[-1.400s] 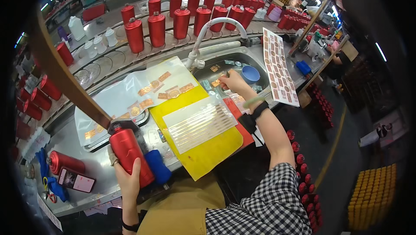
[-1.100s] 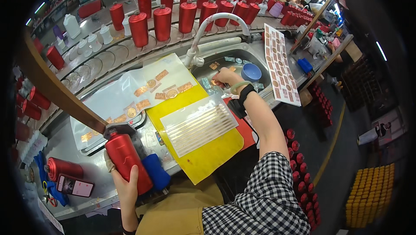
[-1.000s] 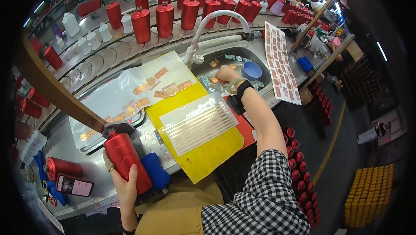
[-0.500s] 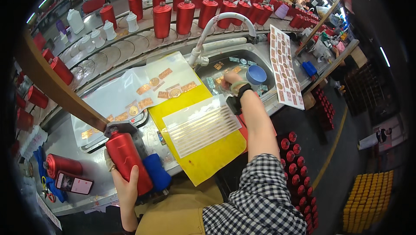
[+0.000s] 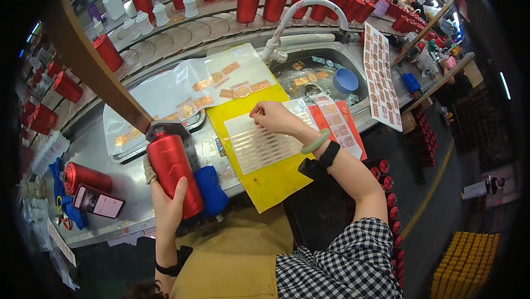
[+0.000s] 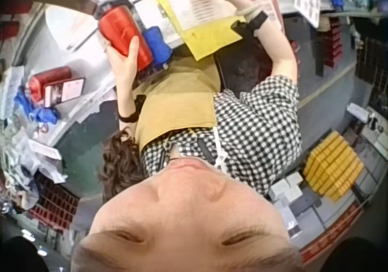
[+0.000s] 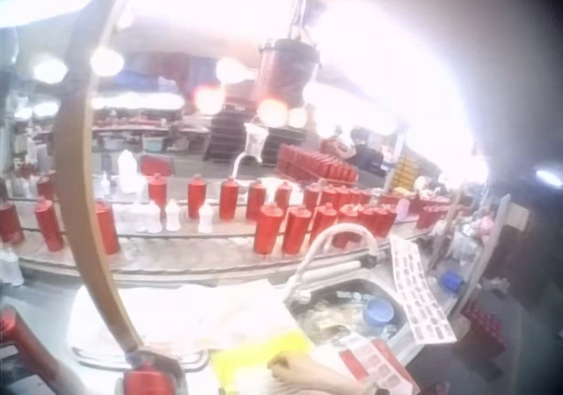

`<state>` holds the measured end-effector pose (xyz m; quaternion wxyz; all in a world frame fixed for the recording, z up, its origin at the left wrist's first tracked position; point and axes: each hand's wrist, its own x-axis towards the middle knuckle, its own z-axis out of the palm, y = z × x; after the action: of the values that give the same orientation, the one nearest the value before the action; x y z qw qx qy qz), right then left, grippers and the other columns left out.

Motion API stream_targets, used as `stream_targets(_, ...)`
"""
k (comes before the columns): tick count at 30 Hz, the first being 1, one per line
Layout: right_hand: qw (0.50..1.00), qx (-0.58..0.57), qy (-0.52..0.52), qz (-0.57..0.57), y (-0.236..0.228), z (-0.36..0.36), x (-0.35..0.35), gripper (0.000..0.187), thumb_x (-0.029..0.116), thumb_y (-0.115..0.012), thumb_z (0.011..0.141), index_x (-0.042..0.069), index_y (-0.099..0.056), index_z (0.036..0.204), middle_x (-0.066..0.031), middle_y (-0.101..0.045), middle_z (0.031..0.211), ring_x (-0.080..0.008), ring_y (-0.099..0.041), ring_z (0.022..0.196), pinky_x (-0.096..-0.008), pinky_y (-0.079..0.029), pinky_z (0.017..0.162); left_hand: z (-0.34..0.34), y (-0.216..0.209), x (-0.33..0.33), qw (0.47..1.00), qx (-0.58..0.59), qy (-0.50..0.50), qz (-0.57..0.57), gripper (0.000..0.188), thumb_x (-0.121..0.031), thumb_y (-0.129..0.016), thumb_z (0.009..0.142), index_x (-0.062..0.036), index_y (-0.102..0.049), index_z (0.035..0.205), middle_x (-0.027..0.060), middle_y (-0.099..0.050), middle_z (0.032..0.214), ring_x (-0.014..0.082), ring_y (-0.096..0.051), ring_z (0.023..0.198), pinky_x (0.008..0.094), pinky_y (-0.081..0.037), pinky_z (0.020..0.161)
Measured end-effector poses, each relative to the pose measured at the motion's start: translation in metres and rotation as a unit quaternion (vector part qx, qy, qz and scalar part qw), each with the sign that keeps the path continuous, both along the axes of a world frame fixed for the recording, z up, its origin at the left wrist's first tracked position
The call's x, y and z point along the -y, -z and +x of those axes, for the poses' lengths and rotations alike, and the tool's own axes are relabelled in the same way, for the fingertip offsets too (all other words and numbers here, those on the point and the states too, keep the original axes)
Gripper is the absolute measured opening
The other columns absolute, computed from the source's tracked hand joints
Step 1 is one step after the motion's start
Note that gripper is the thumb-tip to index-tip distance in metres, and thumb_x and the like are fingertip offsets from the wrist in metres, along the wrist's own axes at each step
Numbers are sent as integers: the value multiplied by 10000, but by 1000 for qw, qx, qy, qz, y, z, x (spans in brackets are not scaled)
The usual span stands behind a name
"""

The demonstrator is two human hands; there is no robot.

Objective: Applying decorative and informational labels to red cylindrical canisters on a factory production line.

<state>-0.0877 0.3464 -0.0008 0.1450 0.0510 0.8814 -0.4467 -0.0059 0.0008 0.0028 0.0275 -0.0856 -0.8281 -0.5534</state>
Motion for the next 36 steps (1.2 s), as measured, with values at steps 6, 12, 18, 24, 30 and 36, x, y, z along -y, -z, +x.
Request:
stream_targets(6,971,2,11,238,12,3,33,390,416,-804,826,38,-734,891,-163,-747,855,-326,-730,825,-420,-564,743,1,-6,-3,999,-6,7,33,951,-163,-717,921,48,-99,1612,240,-277,1610,303,-365,1455,389,-297,1201)
stream_targets(12,960,0,33,279,19,3,36,423,458,-845,783,60,-748,892,-158,-754,885,-334,-735,865,-440,-569,765,0,6,2,999,-29,14,42,936,-160,-730,920,50,-125,1604,239,-327,1572,303,-408,1413,394,-332,1175)
stream_targets(18,957,3,39,287,14,4,41,424,454,-858,775,58,-753,883,-152,-757,897,-336,-735,882,-444,-568,774,1,5,-2,998,-47,-5,34,805,-188,-754,915,66,-285,1518,230,-500,1381,323,-523,1245,426,-402,1086)
stream_targets(24,958,22,21,285,14,-2,38,388,435,-866,768,68,-783,862,-148,-761,882,-330,-736,876,-435,-573,757,2,-1,0,999,-24,1,30,811,-200,-757,915,71,-285,1516,235,-495,1384,329,-520,1249,424,-400,1090)
stream_targets(30,960,14,24,279,20,-6,34,344,397,-866,770,75,-793,862,-143,-766,892,-320,-736,873,-430,-574,768,-1,6,3,999,-29,21,32,928,-172,-710,938,38,-113,1616,212,-295,1611,278,-366,1460,387,-304,1198)
stream_targets(36,972,-10,36,231,25,-4,28,229,268,-846,784,60,-779,851,-152,-761,863,-317,-735,858,-416,-571,778,1,-3,0,998,-7,23,61,928,-176,-713,936,40,-118,1614,212,-300,1608,279,-369,1456,389,-302,1199)
